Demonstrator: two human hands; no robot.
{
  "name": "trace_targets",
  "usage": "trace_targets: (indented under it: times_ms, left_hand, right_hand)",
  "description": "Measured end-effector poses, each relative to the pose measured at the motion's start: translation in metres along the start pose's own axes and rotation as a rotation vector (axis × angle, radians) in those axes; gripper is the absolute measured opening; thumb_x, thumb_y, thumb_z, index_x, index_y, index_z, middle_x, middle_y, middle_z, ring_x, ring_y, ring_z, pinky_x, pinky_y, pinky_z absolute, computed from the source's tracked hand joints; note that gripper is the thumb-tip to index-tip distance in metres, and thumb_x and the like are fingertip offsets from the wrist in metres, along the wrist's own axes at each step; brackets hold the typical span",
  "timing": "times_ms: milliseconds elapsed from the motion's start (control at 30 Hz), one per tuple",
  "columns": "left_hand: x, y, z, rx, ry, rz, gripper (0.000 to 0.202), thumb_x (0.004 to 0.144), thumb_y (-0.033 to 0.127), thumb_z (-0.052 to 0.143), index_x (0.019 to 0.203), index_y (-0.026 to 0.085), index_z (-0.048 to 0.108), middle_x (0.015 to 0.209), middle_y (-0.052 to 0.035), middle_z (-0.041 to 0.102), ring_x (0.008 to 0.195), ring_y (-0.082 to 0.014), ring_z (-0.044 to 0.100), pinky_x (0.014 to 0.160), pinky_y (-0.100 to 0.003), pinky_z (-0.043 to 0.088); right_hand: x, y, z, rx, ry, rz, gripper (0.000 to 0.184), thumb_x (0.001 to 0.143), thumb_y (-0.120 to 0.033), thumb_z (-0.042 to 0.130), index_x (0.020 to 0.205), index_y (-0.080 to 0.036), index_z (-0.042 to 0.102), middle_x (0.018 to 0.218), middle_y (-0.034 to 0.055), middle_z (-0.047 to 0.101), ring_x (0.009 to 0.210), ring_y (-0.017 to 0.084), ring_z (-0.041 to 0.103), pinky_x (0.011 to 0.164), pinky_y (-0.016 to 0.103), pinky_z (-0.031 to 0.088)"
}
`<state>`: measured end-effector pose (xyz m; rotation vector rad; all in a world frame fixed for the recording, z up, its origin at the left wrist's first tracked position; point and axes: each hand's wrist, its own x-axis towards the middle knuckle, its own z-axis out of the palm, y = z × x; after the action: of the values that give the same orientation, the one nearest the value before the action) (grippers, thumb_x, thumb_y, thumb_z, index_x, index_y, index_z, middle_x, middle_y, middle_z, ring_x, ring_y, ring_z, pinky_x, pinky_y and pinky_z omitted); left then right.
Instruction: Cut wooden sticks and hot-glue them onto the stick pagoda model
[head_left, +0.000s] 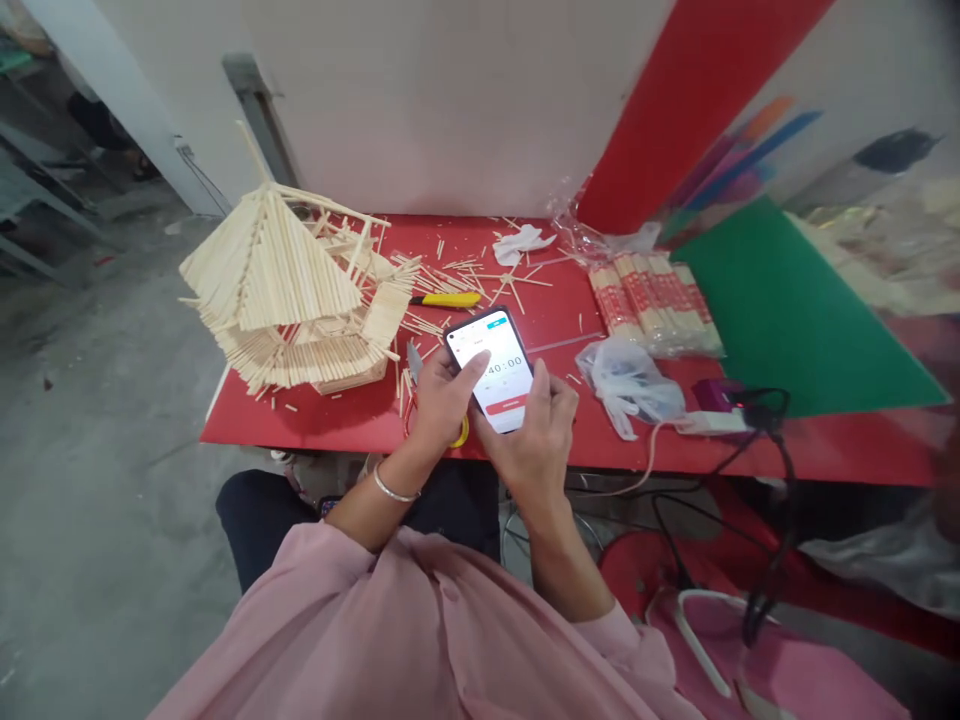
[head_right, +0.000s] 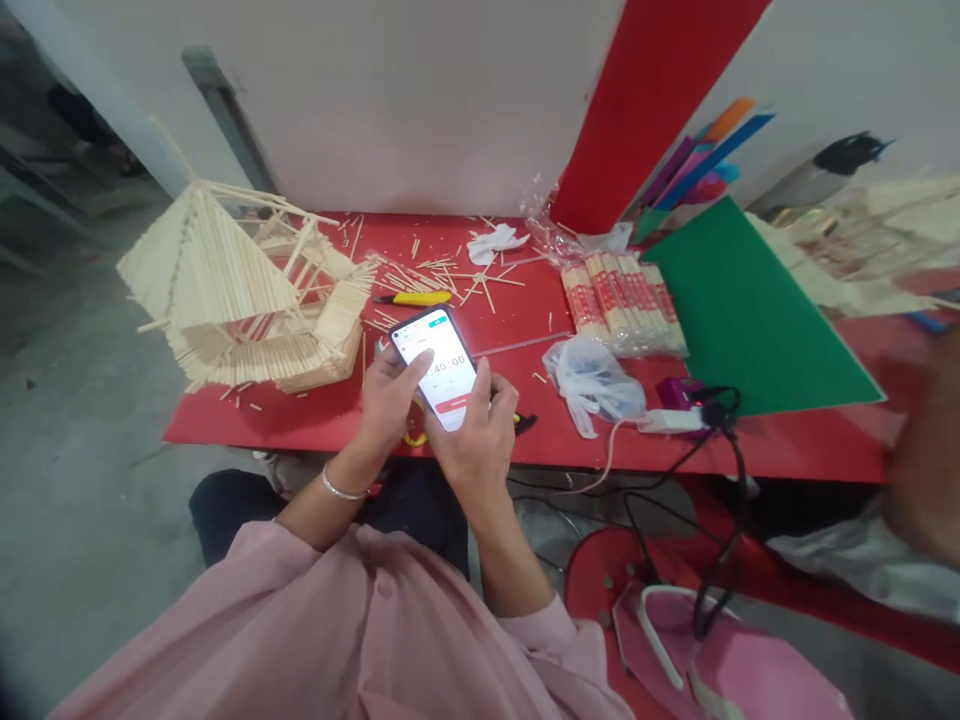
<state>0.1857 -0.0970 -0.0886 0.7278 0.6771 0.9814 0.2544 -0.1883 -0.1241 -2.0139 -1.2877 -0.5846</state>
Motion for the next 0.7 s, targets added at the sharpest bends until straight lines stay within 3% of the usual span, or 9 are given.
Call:
trace_targets:
  times_ms: [300,700]
  left_hand:
    - [-0.0065,0.0060,-0.0045,-0.030,-0.047,-0.023,0.046,0.057,0.038,0.089,0.089,0.014,0.066,0.084,-0.0066,0.077,0.087,-0.0268,0.075,0.083,-0.042,0.059]
    - [-0.0099,0.0024,-0.0012,-0.014,-0.043,-0.031,0.036,0.066,0.037,0.085,0.088,0.015,0.067,0.083,-0.0062,0.076,0.096,-0.0284,0.073,0.084,-0.042,0.059]
  right_hand:
    - [-0.0047,-0.0052,-0.0022,0.030,-0.022,0.018,0.085,0.085,-0.054,0.063,0.151,-0.011,0.031,0.116,0.0210,0.056,0.105,0.031,0.058,0.083,0.044,0.055]
    - [-0.0083,-0.0020,-0.0038,0.011,-0.030,0.023,0.084,0.086,-0.055,0.061,0.152,-0.011,0.031,0.116,0.0214,0.057,0.106,0.032,0.058,0.085,0.045,0.055]
